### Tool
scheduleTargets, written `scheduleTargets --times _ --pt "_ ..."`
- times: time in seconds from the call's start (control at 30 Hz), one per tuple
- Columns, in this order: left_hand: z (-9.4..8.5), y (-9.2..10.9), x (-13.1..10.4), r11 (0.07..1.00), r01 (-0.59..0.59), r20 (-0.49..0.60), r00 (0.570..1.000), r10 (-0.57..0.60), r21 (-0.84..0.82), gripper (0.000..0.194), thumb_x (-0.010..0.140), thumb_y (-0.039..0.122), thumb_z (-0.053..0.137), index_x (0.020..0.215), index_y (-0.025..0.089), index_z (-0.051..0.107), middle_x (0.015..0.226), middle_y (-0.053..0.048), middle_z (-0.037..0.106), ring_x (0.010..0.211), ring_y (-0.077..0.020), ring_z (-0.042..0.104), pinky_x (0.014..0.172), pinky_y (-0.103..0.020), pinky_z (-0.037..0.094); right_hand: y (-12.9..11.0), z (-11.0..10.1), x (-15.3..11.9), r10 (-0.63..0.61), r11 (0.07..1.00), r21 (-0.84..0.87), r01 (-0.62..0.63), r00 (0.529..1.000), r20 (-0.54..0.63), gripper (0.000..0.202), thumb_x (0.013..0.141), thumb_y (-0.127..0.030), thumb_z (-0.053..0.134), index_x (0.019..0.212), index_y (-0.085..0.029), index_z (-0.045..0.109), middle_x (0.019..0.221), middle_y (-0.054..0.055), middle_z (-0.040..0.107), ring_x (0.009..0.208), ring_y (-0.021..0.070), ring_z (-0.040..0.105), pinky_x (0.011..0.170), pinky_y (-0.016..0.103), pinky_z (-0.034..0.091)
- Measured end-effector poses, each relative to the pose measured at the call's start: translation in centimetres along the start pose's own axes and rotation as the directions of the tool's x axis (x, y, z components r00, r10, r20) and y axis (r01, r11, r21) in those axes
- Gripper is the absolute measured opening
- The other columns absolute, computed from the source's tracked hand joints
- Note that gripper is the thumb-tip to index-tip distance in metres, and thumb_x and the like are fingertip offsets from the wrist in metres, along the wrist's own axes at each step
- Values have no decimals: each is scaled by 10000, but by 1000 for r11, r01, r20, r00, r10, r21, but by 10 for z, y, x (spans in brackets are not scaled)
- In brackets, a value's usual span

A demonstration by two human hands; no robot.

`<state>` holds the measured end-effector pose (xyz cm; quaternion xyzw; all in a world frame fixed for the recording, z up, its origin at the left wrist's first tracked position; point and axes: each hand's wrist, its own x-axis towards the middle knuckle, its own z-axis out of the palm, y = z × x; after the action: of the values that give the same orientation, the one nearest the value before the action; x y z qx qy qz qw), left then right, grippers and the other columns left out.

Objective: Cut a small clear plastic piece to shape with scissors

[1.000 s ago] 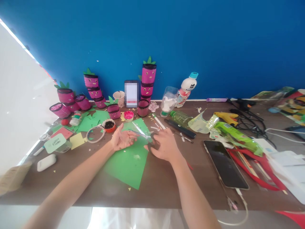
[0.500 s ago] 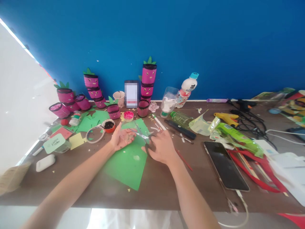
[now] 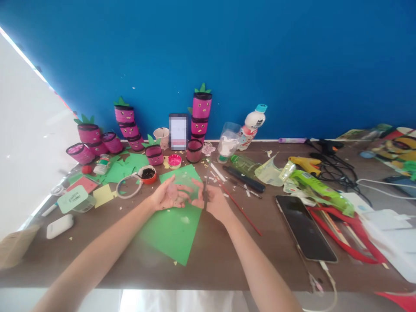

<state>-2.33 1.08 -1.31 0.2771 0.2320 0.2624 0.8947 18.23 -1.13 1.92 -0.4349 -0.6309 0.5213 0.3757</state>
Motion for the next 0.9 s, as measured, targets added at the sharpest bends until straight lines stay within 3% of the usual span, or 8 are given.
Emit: scheduleTargets --times 0.13,0.27,0.37,0.43,0.53,0.6,0.73,0.9 --pt "-5 -4 3 983 162 67 983 -168 80 684 787 671 409 1054 67 585 787 -150 703 606 -222 672 516 -297 521 -8 -1 -2 -12 1000 30 9 994 106 350 510 -376 824 746 -182 652 575 -70 344 518 71 311 515 246 376" --pt "-7 -5 4 978 188 94 976 -196 93 679 779 674 424 1077 81 565 806 -152 704 641 -247 679 585 -360 533 -6 -1 -2 -1 997 79 -9 991 136 328 502 -392 826 605 -183 595 570 -59 351 510 72 307 494 251 385" --pt "-1 -5 2 993 119 107 987 -120 14 753 739 726 429 1095 76 566 939 -189 691 857 -304 677 816 -490 498 1 0 0 6 994 104 -12 998 61 357 488 -451 818 612 -185 614 570 -39 415 531 102 398 526 280 422" --pt "4 -6 1 995 -87 74 993 91 -47 754 709 705 514 1182 118 538 1136 -194 638 1094 -322 592 975 -516 400 6 1 2 16 994 110 -11 999 -45 393 484 -489 806 684 -187 656 591 -17 491 594 149 488 585 312 454" --pt "10 -9 5 907 -420 -56 906 420 2 683 607 462 771 1203 232 527 1353 -126 502 1287 -310 430 1070 -490 307 12 5 5 72 993 106 -50 974 -214 502 541 -520 769 910 -188 689 711 25 619 754 216 581 723 357 479" --pt "13 -12 9 850 -522 -141 838 527 73 682 515 262 850 1129 246 554 1342 -98 508 1304 -302 407 1078 -489 299 14 8 7 117 989 113 -90 956 -269 583 555 -531 757 1015 -184 668 840 55 672 832 236 605 788 375 477" --pt "16 -14 13 816 -559 -275 770 576 143 554 471 146 859 939 187 567 1111 -80 648 1171 -263 547 1056 -491 335 15 10 6 84 996 59 -70 951 -296 592 627 -571 685 1068 -180 635 962 80 688 869 238 622 775 362 485" --pt "12 -7 12 777 -622 -418 683 599 98 451 560 264 832 918 152 582 1027 -87 674 1013 -232 642 1038 -467 375 9 -2 0 -134 926 -374 50 970 -203 353 758 -524 520 726 -187 620 583 5 592 560 156 534 615 304 415"
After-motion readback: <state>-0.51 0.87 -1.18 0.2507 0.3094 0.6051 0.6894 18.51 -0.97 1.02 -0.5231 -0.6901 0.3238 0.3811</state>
